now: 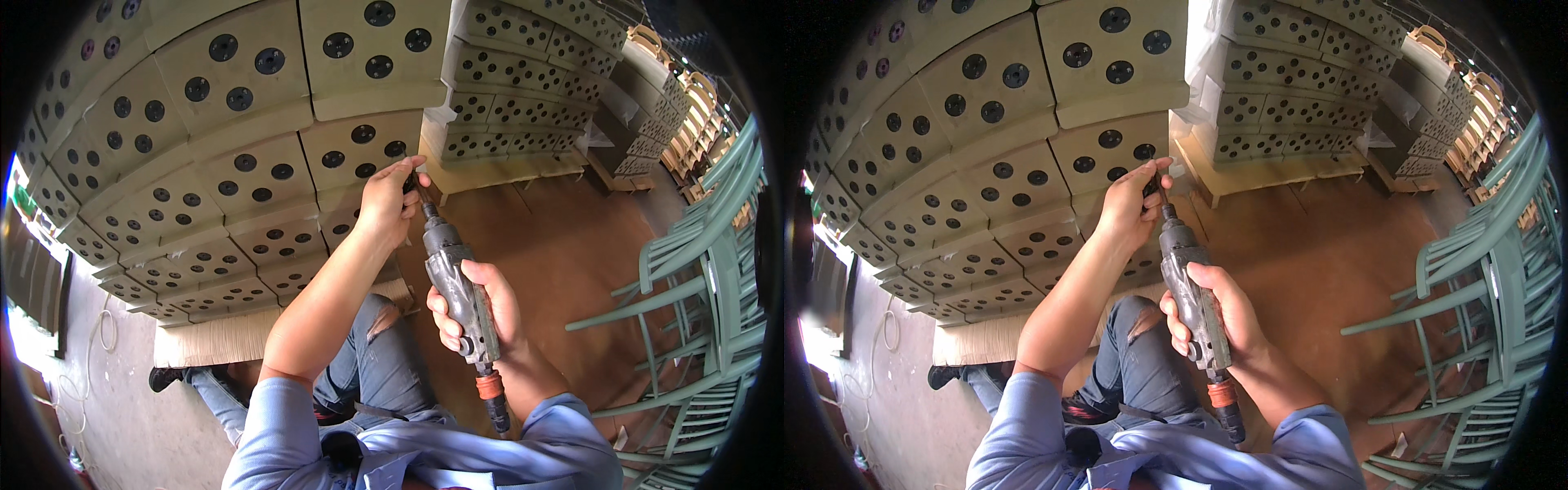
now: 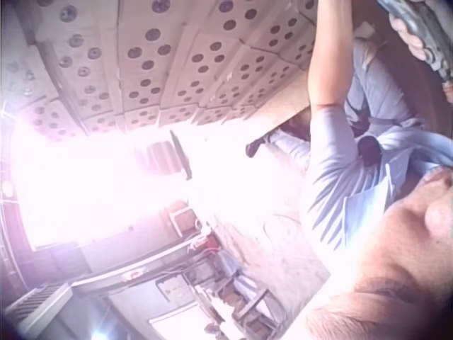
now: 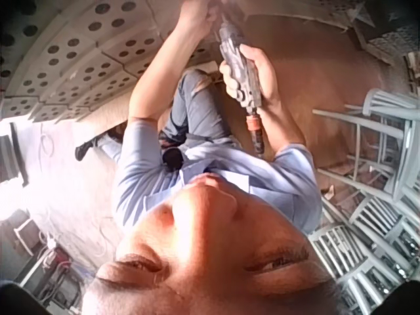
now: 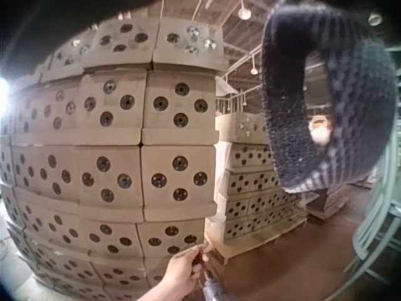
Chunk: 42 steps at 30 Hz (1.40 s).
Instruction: The person uses a power drill to drive screws into stacked cardboard boxes, securing them together. The person sits on the floor and works on the side of the stacked boxes.
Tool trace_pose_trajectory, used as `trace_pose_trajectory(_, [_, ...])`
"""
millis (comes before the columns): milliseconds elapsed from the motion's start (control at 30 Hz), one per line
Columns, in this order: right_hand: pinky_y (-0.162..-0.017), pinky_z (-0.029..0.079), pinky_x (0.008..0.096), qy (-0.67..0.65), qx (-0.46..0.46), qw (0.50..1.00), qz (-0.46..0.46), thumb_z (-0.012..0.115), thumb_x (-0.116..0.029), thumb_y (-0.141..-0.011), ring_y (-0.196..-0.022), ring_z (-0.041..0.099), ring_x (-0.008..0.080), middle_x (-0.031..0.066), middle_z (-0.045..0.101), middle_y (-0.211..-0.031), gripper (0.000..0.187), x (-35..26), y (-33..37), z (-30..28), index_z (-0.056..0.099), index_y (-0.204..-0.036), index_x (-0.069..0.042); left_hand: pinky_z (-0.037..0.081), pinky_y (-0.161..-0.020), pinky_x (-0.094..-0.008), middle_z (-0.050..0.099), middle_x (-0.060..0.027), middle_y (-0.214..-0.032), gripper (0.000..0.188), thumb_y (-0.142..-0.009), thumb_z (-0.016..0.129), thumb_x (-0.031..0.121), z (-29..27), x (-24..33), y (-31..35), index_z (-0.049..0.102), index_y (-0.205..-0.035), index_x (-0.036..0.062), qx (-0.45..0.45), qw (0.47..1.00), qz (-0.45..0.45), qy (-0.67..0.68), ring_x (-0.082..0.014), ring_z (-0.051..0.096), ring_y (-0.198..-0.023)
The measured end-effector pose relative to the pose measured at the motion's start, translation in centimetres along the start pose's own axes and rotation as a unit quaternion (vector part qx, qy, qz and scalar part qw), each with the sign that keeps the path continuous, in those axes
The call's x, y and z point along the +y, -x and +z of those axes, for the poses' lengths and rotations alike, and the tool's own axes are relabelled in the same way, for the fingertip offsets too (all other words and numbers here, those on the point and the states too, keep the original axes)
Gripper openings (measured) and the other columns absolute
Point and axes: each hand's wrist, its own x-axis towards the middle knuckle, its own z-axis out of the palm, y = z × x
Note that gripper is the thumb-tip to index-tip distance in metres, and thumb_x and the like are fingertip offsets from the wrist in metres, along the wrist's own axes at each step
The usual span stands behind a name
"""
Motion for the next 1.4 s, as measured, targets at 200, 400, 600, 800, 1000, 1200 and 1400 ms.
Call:
trace_pose_trajectory(200, [-0.047,0.054,0.0345,-0.002,-0.004,1.000,-0.007,0.051,-0.044,-0.101,-0.055,0.064,0.0186,0.0118,0.063,-0.084,0.040,-0.5,-1.7,0.8,0.055,-0.107,-0.004,0.028,-0.047,-0.0219,0.062,-0.0034,-0.084,0.030,-0.108,0.047,0.022,0.0,0.2,-1.2,0.058,-0.128,0.0016,0.028,0.999,0.009,-0.033,-0.0064,0.035,-0.055])
trace_pose_trajectory(400, [-0.045,0.054,0.0334,0.002,0.003,1.000,-0.003,0.053,-0.044,-0.100,-0.054,0.063,0.0184,0.0115,0.063,-0.084,0.039,-0.7,-1.6,0.9,0.055,-0.107,-0.005,0.029,-0.045,-0.0207,0.060,-0.0023,-0.083,0.028,-0.107,0.049,0.022,-0.1,-0.5,0.5,0.061,-0.122,0.0013,0.074,0.996,0.034,-0.048,-0.0060,0.039,-0.053])
trace_pose_trajectory(600, [-0.043,0.053,0.0326,0.030,0.042,0.999,-0.004,0.049,-0.043,-0.102,-0.051,0.061,0.0180,0.0121,0.062,-0.084,0.040,-0.9,-1.3,2.2,0.055,-0.113,-0.006,0.040,-0.059,-0.0251,0.059,0.0002,-0.076,0.031,-0.108,0.049,0.020,0.3,-3.7,3.4,0.069,-0.108,-0.0042,0.087,0.979,0.133,-0.129,-0.0070,0.046,-0.066])
trace_pose_trajectory(800, [-0.043,0.053,0.0321,0.063,0.065,0.996,-0.006,0.053,-0.041,-0.101,-0.050,0.061,0.0174,0.0122,0.062,-0.083,0.036,-1.6,-2.3,2.5,0.055,-0.110,-0.006,0.049,-0.073,-0.0283,0.066,-0.0054,-0.090,0.037,-0.109,0.047,0.025,0.9,-3.6,3.6,0.066,-0.110,-0.0065,0.098,0.970,0.148,-0.164,-0.0106,0.056,-0.078])
trace_pose_trajectory(1000, [-0.045,0.053,0.0317,0.044,0.047,0.998,-0.017,0.055,-0.038,-0.101,-0.052,0.062,0.0163,0.0096,0.063,-0.078,0.034,-2.0,-2.4,3.2,0.055,-0.106,-0.004,0.046,-0.072,-0.0297,0.063,-0.0053,-0.084,0.038,-0.109,0.047,0.024,1.6,-3.2,3.6,0.065,-0.103,-0.0084,0.113,0.972,0.148,-0.146,-0.0110,0.051,-0.076])
trace_pose_trajectory(1200, [-0.043,0.053,0.0314,0.072,0.063,0.995,-0.013,0.052,-0.040,-0.102,-0.050,0.061,0.0169,0.0119,0.063,-0.081,0.034,-2.1,-3.4,2.9,0.055,-0.110,-0.007,0.046,-0.072,-0.0299,0.062,-0.0048,-0.083,0.037,-0.109,0.047,0.024,1.6,-2.5,3.4,0.065,-0.106,-0.0079,0.118,0.976,0.119,-0.136,-0.0112,0.051,-0.076])
trace_pose_trajectory(1400, [-0.042,0.053,0.0306,0.090,0.063,0.994,-0.020,0.053,-0.039,-0.102,-0.050,0.061,0.0169,0.0121,0.063,-0.082,0.033,-2.4,-4.1,2.7,0.054,-0.110,-0.007,0.044,-0.063,-0.0278,0.058,-0.0014,-0.079,0.036,-0.110,0.046,0.025,0.6,-3.2,2.8,0.064,-0.104,-0.0052,0.121,0.985,0.096,-0.076,-0.0093,0.049,-0.069])
